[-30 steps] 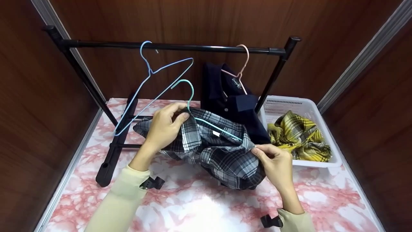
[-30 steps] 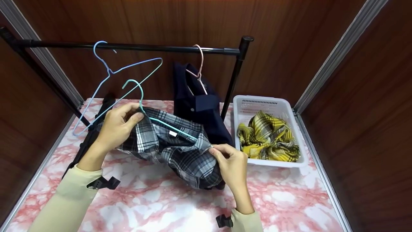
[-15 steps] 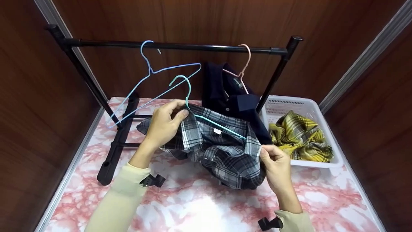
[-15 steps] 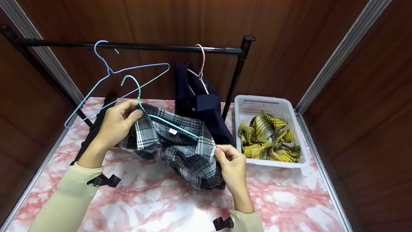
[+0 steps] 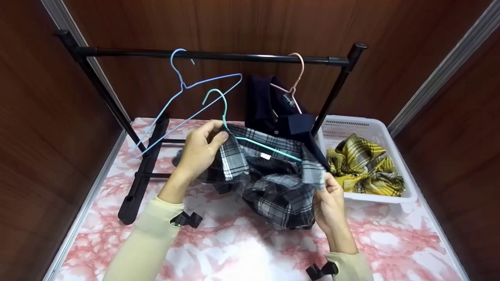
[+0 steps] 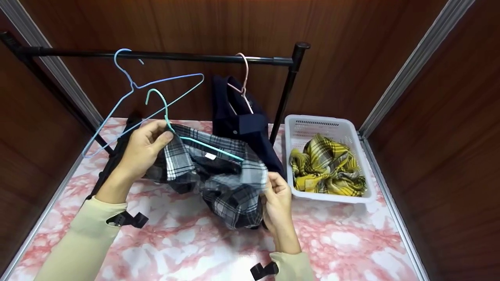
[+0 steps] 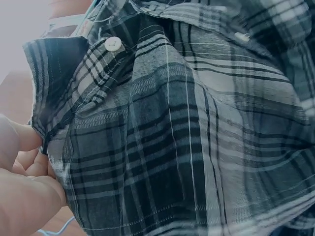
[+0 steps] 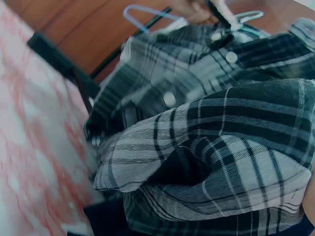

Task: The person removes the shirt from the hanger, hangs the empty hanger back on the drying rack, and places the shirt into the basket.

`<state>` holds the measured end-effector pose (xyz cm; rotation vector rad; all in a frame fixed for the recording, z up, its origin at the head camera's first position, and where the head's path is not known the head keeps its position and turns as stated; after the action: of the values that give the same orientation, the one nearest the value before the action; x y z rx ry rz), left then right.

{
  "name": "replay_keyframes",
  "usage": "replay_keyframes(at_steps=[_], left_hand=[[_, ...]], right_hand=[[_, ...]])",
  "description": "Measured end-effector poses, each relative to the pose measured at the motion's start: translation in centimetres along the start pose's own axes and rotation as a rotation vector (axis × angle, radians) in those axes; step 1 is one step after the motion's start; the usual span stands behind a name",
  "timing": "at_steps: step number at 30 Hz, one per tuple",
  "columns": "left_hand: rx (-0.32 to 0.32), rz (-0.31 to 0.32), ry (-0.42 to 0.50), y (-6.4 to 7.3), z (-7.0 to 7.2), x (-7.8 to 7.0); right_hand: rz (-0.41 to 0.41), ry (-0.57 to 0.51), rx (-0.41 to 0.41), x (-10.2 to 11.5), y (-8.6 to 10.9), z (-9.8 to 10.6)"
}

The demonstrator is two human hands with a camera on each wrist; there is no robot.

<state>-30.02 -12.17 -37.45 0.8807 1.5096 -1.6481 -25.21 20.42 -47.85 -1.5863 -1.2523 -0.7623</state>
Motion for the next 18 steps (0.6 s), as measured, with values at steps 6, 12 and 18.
replay_keyframes(at_steps=[6,12,18], left_hand=[[-0.022,0.01,0.014,0.1,-0.3,-0.2],[-0.032,-0.01,-0.016,0.1,-0.3,-0.3],[-0.042,-0.011,0.001,0.2,-0.4,-0.3]], right_hand=[[-0.063,0.202,-0.14,-0.8,-0.2,-0.2],[-0.077,0.431,-0.151,-1.0,-0.4,-0.5],[-0.07,0.552,-0.124,-1.6,-0.3,-0.8]])
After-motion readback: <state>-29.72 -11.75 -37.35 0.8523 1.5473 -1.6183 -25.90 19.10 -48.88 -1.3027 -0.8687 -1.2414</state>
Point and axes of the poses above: each hand's wrist, its own y-axis away from the middle knuckle, its own z-axis out of the back of the hand, x = y × z, the point moved 6 cm from there along -y, towards the middle knuckle, and after that the axes turned 15 degrees about y, right-handed, at the moved point
